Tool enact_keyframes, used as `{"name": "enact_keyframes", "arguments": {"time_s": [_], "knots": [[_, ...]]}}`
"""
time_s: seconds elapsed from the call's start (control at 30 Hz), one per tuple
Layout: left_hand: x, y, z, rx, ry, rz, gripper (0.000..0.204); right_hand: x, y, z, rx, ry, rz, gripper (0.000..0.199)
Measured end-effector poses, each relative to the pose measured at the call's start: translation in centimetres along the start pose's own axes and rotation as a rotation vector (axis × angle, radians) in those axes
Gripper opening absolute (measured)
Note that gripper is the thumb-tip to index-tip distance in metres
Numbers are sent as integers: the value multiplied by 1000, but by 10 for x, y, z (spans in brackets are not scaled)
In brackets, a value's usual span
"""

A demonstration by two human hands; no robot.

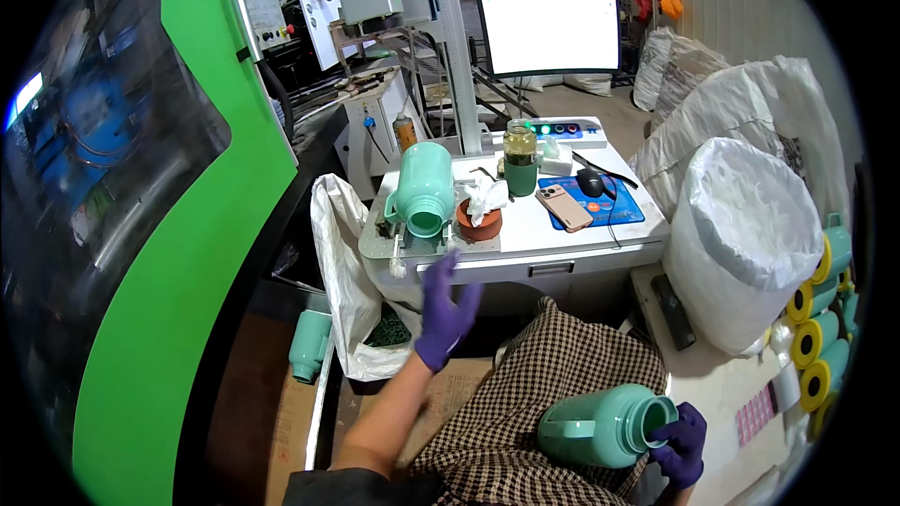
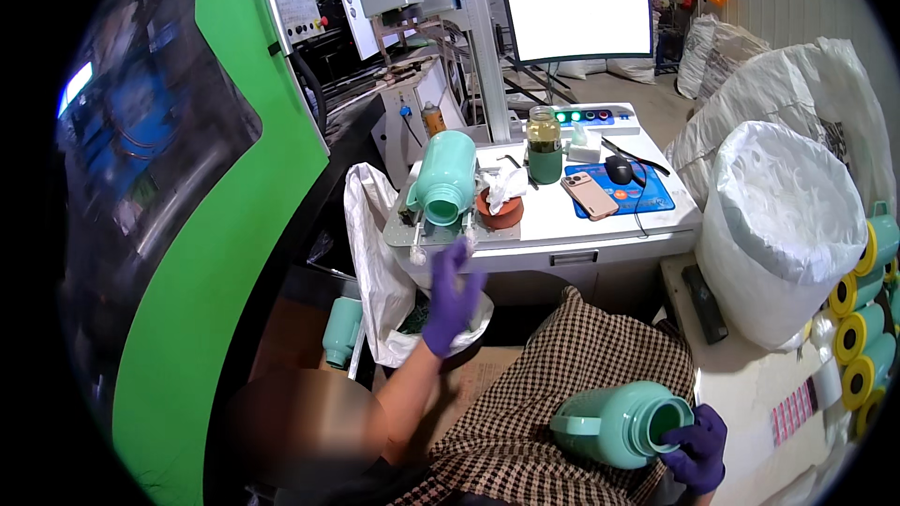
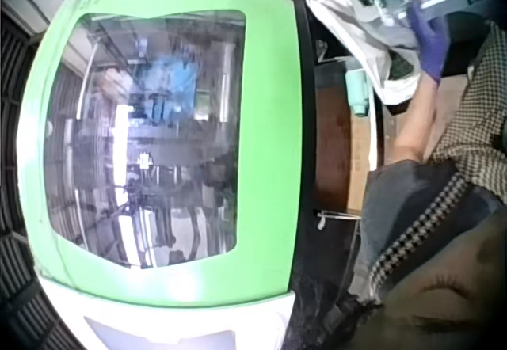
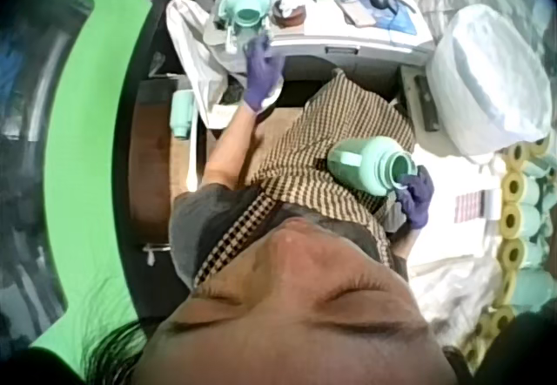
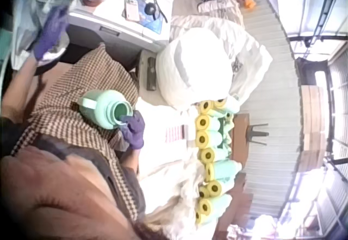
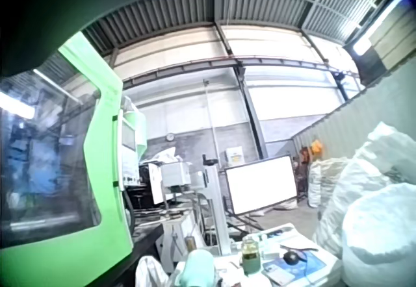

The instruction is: The person sits on the floor and repeatedly assembles teal plastic containers by inserting a green ring into the opening, applying a red label, and screwing on a yellow lid. Finished units are placed into a large white bag. The process is repeated for multiple containers.

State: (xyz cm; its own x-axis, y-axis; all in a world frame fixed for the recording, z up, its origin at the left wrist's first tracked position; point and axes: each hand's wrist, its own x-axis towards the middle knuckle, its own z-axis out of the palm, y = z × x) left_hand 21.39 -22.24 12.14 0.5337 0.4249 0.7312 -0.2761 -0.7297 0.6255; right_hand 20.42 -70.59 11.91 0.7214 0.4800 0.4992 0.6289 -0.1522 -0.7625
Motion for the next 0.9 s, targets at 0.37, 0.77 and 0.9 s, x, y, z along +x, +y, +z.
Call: {"name": "enact_keyframes", "arguments": {"time_s": [0.37, 0.77, 0.9], "knots": [[91, -17, 3, 898, -101, 291, 83, 25, 9, 33, 19, -36, -39, 36], [111, -124, -14, 1140, -199, 294, 47, 14, 8, 39, 43, 89, 4, 43], [111, -120, -18, 1078, -221, 304, 48, 20, 9, 39, 59, 62, -13, 40]]}}
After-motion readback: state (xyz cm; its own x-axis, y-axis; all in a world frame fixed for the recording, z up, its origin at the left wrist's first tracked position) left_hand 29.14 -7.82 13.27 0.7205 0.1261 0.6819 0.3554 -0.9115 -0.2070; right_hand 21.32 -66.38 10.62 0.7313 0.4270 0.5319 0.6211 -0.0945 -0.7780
